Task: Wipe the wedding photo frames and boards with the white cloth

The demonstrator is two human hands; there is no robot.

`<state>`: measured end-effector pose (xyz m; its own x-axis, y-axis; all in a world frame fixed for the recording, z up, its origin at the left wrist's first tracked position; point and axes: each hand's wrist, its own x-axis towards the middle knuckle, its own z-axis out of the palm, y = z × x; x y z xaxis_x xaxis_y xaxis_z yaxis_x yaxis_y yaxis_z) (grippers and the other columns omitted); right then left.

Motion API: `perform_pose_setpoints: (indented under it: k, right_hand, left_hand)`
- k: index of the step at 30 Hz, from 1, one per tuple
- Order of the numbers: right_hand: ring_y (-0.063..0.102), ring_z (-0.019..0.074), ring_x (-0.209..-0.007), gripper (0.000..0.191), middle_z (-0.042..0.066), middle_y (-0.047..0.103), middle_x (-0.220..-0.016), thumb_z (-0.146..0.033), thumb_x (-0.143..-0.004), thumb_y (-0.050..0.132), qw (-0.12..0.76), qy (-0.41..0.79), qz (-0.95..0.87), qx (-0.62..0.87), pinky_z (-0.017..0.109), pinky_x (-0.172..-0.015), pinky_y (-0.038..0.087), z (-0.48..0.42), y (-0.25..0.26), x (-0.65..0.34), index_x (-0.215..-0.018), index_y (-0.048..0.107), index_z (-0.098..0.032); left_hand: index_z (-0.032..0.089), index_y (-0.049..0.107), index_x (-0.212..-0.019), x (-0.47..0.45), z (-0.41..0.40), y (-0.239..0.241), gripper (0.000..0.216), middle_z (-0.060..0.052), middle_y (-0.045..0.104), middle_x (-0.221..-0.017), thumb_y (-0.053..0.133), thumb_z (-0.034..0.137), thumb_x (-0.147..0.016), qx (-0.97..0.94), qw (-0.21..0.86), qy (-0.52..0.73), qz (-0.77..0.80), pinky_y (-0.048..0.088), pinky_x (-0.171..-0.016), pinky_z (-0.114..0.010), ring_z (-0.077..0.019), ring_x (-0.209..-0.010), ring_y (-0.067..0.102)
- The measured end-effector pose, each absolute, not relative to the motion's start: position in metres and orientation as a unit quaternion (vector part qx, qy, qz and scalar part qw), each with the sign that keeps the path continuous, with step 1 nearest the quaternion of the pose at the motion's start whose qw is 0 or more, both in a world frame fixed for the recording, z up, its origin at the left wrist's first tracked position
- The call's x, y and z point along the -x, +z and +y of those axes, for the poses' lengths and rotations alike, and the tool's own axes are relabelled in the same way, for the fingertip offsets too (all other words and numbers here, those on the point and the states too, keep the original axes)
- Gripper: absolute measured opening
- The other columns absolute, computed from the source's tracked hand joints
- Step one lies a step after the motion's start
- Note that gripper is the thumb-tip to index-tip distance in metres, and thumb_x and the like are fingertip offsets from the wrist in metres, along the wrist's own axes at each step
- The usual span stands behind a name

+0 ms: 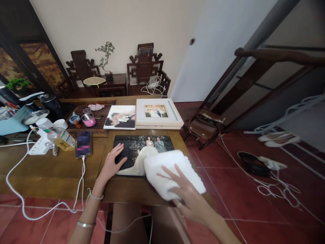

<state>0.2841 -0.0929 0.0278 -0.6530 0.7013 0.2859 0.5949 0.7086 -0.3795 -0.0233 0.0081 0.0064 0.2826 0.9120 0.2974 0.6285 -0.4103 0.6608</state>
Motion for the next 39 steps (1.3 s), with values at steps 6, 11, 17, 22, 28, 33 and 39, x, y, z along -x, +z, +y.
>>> perform_pose_setpoints:
  k: [6,11,17,22,28,33,39]
  right_hand:
    - [0.025,0.0303,-0.136,0.017,0.007,0.042,-0.141,-0.013,-0.071,0.046,0.226,0.153,-0.887,0.373,0.059,-0.106,0.027,-0.071,0.024,-0.296,-0.074,0.062,-0.020]
    - [0.039,0.0315,-0.129,0.024,0.011,0.054,-0.131,-0.018,-0.078,0.044,0.241,0.131,-0.849,0.451,0.058,-0.105,0.030,0.014,0.015,-0.304,-0.090,0.065,-0.019]
    - [0.052,0.0279,-0.119,0.030,0.007,0.067,-0.111,-0.014,-0.079,0.044,0.240,0.114,-0.834,0.484,0.058,-0.109,0.021,0.067,0.020,-0.292,-0.100,0.064,-0.020]
    - [0.036,0.0317,-0.131,0.032,0.016,0.053,-0.131,-0.009,-0.076,0.043,0.205,0.104,-0.865,0.447,0.063,-0.107,0.018,0.018,0.027,-0.290,-0.099,0.064,-0.015]
    - [0.021,0.0313,-0.137,0.034,0.009,0.042,-0.141,-0.004,-0.063,0.045,0.173,0.125,-0.907,0.362,0.064,-0.109,0.012,-0.085,0.033,-0.288,-0.085,0.065,-0.019]
    - [0.019,0.0357,-0.137,0.030,0.007,0.044,-0.140,-0.005,-0.058,0.047,0.154,0.127,-0.926,0.320,0.071,-0.105,0.007,-0.110,0.034,-0.275,-0.078,0.064,-0.020]
    - [0.033,0.0324,-0.132,0.032,0.015,0.046,-0.137,-0.007,-0.069,0.047,0.169,0.112,-0.901,0.383,0.064,-0.107,0.019,-0.039,0.033,-0.273,-0.092,0.066,-0.018]
  left_hand:
    - [0.022,0.050,-0.130,0.026,0.009,0.006,0.050,-0.007,0.048,-0.138,0.059,0.035,-0.083,-0.777,0.214,0.337,0.486,0.032,-0.110,-0.045,-0.0220,-0.133,0.038]
    - [0.021,0.052,-0.128,0.026,0.009,0.006,0.049,-0.008,0.049,-0.137,0.060,0.035,-0.082,-0.776,0.220,0.348,0.478,0.032,-0.110,-0.045,-0.0220,-0.132,0.039]
    - [0.019,0.053,-0.127,0.026,0.010,0.006,0.048,-0.010,0.050,-0.136,0.060,0.035,-0.082,-0.771,0.223,0.362,0.474,0.033,-0.109,-0.046,-0.0223,-0.131,0.040]
    - [0.020,0.052,-0.127,0.026,0.011,0.005,0.048,-0.009,0.050,-0.137,0.059,0.036,-0.082,-0.770,0.223,0.359,0.477,0.032,-0.110,-0.047,-0.0221,-0.132,0.039]
    - [0.022,0.052,-0.128,0.025,0.010,0.005,0.048,-0.008,0.050,-0.136,0.058,0.037,-0.083,-0.771,0.220,0.347,0.486,0.032,-0.110,-0.046,-0.0227,-0.132,0.039]
    - [0.023,0.050,-0.129,0.026,0.010,0.006,0.049,-0.007,0.048,-0.138,0.058,0.037,-0.083,-0.779,0.215,0.333,0.486,0.031,-0.110,-0.046,-0.0224,-0.133,0.038]
    - [0.023,0.051,-0.128,0.026,0.009,0.008,0.048,-0.008,0.048,-0.138,0.058,0.037,-0.083,-0.778,0.221,0.330,0.486,0.031,-0.110,-0.048,-0.0229,-0.133,0.037]
